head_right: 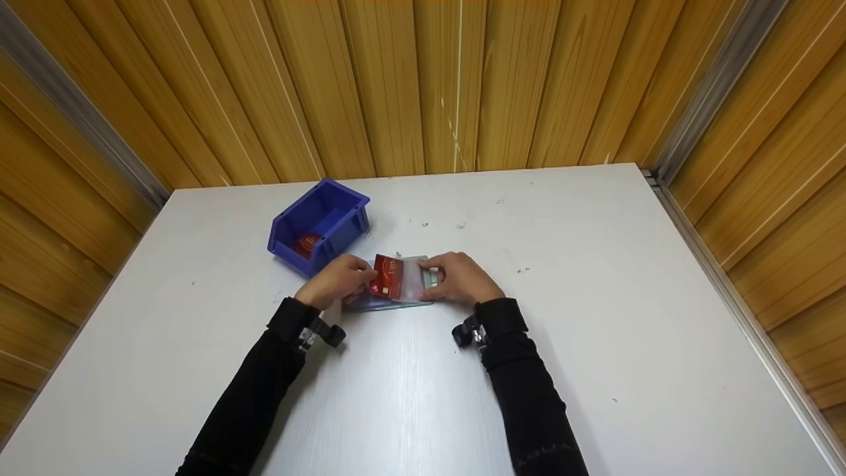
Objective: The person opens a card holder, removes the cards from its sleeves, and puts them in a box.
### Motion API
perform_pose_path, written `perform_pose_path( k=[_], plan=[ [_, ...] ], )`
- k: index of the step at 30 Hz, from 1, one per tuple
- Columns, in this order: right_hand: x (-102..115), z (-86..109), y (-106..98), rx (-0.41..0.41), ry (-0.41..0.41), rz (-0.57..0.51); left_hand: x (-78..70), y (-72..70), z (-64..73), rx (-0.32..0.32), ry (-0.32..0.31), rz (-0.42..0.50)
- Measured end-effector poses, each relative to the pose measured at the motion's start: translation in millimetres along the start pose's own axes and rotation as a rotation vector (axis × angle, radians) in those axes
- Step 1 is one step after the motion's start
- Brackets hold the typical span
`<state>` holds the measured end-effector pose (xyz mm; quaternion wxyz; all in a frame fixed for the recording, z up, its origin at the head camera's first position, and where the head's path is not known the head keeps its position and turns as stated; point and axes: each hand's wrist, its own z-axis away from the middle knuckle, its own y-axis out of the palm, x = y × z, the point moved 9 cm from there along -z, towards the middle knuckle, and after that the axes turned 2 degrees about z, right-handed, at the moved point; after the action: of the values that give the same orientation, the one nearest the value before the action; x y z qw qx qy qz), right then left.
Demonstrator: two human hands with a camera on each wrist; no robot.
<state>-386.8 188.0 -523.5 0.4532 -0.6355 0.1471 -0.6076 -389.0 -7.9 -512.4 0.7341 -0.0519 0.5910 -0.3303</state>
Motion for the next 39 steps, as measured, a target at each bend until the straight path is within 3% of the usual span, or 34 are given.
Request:
perform_pose_path(
  k=[11,20,33,37,39],
  plan=[
    [-1.1,-0.1,0.3,-0.009,-0.012,0.006,1.7,-3.6,1.1,0.003,-0.018,-0.035],
    [-1.7,-0.4,1.1,-0.009,-0.017,0.023,1.1,-12.6,3.6,-0.042,-0.022,-0.097],
    [-1.3,0.1,-0.8,0.006,-0.004,0.016,-13.9,-28.0,11.5,-0.084,0.008,-0.132],
    [-1.9,0.2,1.0,0.006,-0.001,0.007,-20.5,-34.8,13.8,-0.134,0.039,-0.114],
    [-2.0,0.2,1.4,0.007,0.000,-0.001,-26.4,-42.8,15.4,-0.197,0.083,-0.098]
  ],
)
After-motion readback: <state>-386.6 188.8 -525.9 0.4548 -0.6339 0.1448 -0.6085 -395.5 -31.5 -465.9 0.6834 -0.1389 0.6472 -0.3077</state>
